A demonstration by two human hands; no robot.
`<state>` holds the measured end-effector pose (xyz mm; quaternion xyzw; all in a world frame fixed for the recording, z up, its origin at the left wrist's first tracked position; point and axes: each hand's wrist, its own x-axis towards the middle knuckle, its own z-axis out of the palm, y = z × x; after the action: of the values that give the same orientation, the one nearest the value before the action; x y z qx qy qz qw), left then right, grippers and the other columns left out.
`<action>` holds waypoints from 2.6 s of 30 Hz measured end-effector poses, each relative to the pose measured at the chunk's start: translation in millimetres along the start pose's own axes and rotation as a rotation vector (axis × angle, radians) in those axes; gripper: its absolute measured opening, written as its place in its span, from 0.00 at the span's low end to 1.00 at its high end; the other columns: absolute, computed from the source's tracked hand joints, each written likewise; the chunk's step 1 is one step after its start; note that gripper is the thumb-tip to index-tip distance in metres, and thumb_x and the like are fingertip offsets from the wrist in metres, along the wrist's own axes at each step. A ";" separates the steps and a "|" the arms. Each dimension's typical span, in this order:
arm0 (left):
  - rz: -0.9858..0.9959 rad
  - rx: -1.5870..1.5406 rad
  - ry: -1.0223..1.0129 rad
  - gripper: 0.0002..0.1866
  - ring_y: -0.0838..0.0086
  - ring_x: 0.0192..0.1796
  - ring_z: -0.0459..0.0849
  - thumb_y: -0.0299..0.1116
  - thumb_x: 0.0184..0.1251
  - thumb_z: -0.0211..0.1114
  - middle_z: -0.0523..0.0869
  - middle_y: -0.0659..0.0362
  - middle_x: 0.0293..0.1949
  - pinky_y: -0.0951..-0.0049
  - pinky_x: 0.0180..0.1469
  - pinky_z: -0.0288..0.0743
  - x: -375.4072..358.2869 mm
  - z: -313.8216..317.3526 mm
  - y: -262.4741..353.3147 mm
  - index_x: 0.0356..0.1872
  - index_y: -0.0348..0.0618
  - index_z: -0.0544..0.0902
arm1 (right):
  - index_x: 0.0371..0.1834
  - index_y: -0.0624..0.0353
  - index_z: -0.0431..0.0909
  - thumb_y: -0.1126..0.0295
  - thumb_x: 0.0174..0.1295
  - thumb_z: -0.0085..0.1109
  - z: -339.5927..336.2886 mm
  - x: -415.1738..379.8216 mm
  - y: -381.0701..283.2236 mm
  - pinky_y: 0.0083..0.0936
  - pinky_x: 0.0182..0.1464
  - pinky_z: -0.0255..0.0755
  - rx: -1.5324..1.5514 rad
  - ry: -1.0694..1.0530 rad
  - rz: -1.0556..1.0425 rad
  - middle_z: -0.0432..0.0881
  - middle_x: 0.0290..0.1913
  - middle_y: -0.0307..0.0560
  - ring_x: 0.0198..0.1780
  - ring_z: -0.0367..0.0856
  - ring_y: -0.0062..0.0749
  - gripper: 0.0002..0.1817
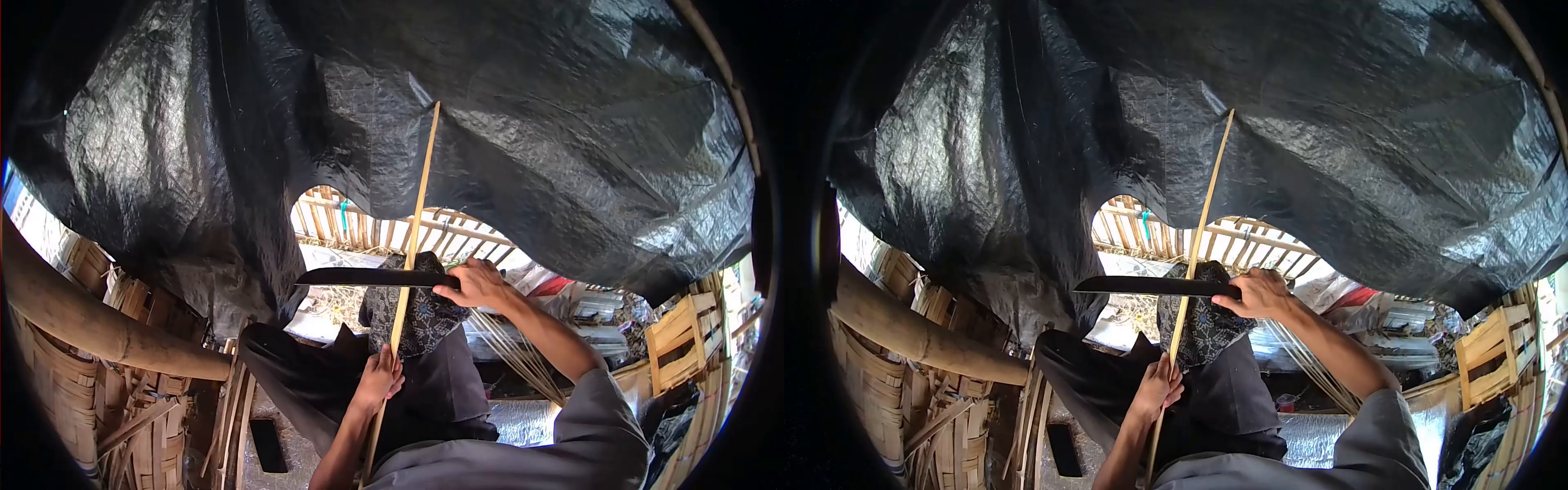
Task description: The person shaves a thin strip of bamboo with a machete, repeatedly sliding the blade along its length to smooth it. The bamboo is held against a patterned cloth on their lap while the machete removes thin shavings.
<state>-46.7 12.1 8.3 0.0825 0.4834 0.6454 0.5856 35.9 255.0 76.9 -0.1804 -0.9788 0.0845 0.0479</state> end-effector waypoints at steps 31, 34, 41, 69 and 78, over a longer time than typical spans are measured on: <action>0.011 0.029 0.042 0.22 0.84 0.07 0.50 0.46 0.74 0.37 0.56 0.67 0.10 0.83 0.07 0.44 -32.3 -0.2 10.6 0.20 0.46 0.63 | 0.17 0.63 0.73 0.28 0.58 0.27 -10.8 2.7 57.9 0.32 0.23 0.73 0.254 -0.061 0.551 0.73 0.14 0.47 0.17 0.76 0.28 0.44; -0.015 0.006 0.015 0.23 0.83 0.08 0.49 0.47 0.74 0.38 0.55 0.67 0.10 0.82 0.07 0.44 -30.3 -4.7 4.8 0.19 0.46 0.63 | 0.20 0.66 0.76 0.29 0.57 0.31 -11.8 -11.7 37.5 0.33 0.23 0.73 0.361 -0.257 0.508 0.74 0.14 0.46 0.20 0.77 0.32 0.44; -0.107 -0.053 -0.034 0.23 0.86 0.07 0.50 0.49 0.73 0.38 0.56 0.69 0.10 0.85 0.06 0.45 -36.1 -13.1 3.2 0.20 0.48 0.63 | 0.19 0.64 0.76 0.29 0.56 0.37 5.1 -20.2 23.0 0.38 0.24 0.72 0.105 -0.182 0.178 0.75 0.15 0.50 0.21 0.78 0.37 0.42; -0.149 -0.134 -0.091 0.24 0.85 0.07 0.53 0.49 0.74 0.36 0.57 0.68 0.09 0.84 0.07 0.48 -39.8 -25.4 11.8 0.19 0.47 0.63 | 0.08 0.51 0.65 0.30 0.59 0.24 23.5 14.5 70.0 0.33 0.27 0.71 0.576 -0.112 0.661 0.65 0.08 0.39 0.14 0.74 0.31 0.39; 0.140 0.502 0.189 0.22 0.84 0.12 0.67 0.45 0.73 0.43 0.69 0.64 0.12 0.83 0.15 0.61 -37.2 -19.1 17.2 0.32 0.35 0.74 | 0.11 0.55 0.61 0.40 0.62 0.44 37.8 -61.2 5.5 0.21 0.14 0.61 1.160 -0.001 0.829 0.64 0.11 0.37 0.12 0.67 0.20 0.32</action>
<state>-60.0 -26.4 27.9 0.1977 0.6739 0.5491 0.4531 90.0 232.3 34.9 -0.4832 -0.6269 0.6030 0.0996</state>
